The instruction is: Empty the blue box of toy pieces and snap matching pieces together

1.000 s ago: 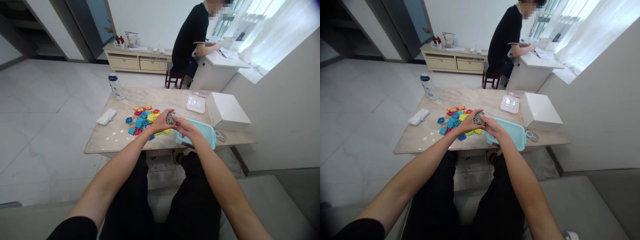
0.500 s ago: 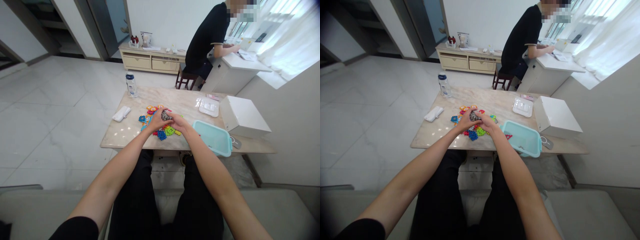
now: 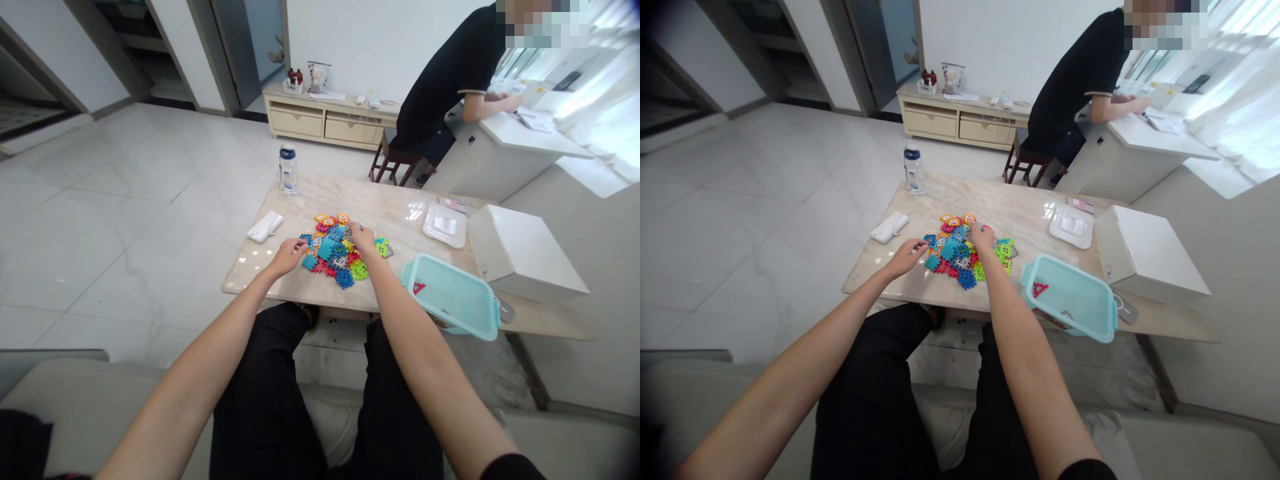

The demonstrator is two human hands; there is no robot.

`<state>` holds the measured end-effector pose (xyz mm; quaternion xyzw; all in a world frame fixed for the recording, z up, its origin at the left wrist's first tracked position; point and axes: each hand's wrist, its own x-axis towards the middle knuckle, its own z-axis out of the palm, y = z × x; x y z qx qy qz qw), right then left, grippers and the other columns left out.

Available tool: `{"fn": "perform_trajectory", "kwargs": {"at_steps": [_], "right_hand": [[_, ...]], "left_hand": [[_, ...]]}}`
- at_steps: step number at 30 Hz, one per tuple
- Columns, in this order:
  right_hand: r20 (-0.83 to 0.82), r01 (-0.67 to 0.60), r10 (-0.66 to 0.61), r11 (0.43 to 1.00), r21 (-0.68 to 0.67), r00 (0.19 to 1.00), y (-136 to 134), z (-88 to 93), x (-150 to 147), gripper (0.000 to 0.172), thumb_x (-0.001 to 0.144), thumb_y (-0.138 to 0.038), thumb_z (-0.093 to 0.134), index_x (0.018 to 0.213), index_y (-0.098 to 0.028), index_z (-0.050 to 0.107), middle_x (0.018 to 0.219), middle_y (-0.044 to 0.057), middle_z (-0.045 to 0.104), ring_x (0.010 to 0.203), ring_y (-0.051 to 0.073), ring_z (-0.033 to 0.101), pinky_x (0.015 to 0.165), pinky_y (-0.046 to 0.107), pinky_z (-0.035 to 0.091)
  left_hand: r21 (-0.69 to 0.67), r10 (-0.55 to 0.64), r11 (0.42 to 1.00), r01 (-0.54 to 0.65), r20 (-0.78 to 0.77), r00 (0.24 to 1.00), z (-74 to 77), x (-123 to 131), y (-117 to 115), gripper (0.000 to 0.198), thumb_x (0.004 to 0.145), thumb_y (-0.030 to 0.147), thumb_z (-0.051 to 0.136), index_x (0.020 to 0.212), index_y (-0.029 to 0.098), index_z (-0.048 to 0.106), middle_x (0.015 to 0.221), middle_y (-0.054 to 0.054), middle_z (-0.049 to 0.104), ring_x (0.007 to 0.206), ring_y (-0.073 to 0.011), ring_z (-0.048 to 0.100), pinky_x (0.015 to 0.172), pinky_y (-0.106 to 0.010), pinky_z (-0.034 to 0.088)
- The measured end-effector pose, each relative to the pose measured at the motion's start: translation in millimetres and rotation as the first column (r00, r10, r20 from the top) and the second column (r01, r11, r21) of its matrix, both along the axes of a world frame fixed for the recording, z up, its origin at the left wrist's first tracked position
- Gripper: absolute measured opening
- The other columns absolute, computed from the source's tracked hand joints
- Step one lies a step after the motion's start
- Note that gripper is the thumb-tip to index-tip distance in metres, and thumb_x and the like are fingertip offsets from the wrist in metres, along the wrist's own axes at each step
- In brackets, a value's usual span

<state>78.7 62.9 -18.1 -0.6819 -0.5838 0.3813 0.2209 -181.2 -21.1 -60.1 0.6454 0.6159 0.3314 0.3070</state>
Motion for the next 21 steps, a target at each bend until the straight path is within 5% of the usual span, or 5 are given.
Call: {"fn": "perform_trajectory", "kwargs": {"at_steps": [3,8,12,17,21], "right_hand": [[0.161,0.075,-0.082,0.996,0.048,0.983,-0.3,-5.6,-13.5,0.060,0.106,-0.065,0.057,0.124,-0.011,0.078,0.132,0.030,0.077,0.129,0.041,0.074,0.103,0.044,0.059],[0.420,-0.010,-0.027,0.996,0.085,0.907,-0.4,-11.8,-22.0,0.064,0.106,-0.071,0.060,0.122,-0.012,0.080,0.129,0.032,0.078,0.128,0.039,0.076,0.107,0.045,0.058],[0.408,-0.029,0.011,0.999,0.039,0.913,5.3,-14.9,-11.4,0.071,0.109,-0.077,0.049,0.116,-0.013,0.081,0.124,0.031,0.079,0.123,0.039,0.077,0.105,0.045,0.057],[0.410,-0.054,0.027,0.997,0.054,0.912,11.3,-16.9,10.3,0.051,0.111,-0.063,0.056,0.105,-0.019,0.082,0.118,0.023,0.083,0.117,0.033,0.078,0.102,0.039,0.056],[0.408,0.025,-0.062,0.995,0.094,0.911,11.7,-15.8,31.0,0.049,0.112,-0.058,0.055,0.104,-0.019,0.084,0.119,0.024,0.083,0.117,0.035,0.078,0.100,0.039,0.057]], "left_hand": [[-0.038,0.031,0.999,-0.031,-0.004,1.000,-6.8,-13.6,-1.0,0.033,0.098,0.044,0.061,0.109,0.018,0.078,0.117,-0.015,0.080,0.108,-0.0295,0.074,0.102,-0.046,0.060],[-0.082,-0.001,0.997,0.001,-0.004,1.000,-16.7,-16.3,2.4,0.029,0.094,0.044,0.065,0.103,0.019,0.078,0.114,-0.014,0.082,0.108,-0.0303,0.075,0.101,-0.045,0.060],[-0.109,-0.059,0.992,0.061,0.013,0.998,-21.2,-11.8,3.9,0.034,0.092,0.046,0.064,0.106,0.019,0.078,0.117,-0.013,0.083,0.107,-0.0296,0.075,0.101,-0.044,0.059],[-0.139,-0.179,0.973,0.183,0.041,0.983,-22.1,-9.3,4.6,0.038,0.093,0.051,0.061,0.103,0.020,0.079,0.112,-0.012,0.084,0.104,-0.0295,0.075,0.103,-0.044,0.058],[-0.151,-0.155,0.976,0.158,0.032,0.987,-21.1,-7.0,6.0,0.039,0.091,0.052,0.063,0.104,0.019,0.079,0.114,-0.012,0.084,0.106,-0.0303,0.075,0.104,-0.044,0.058]]}}
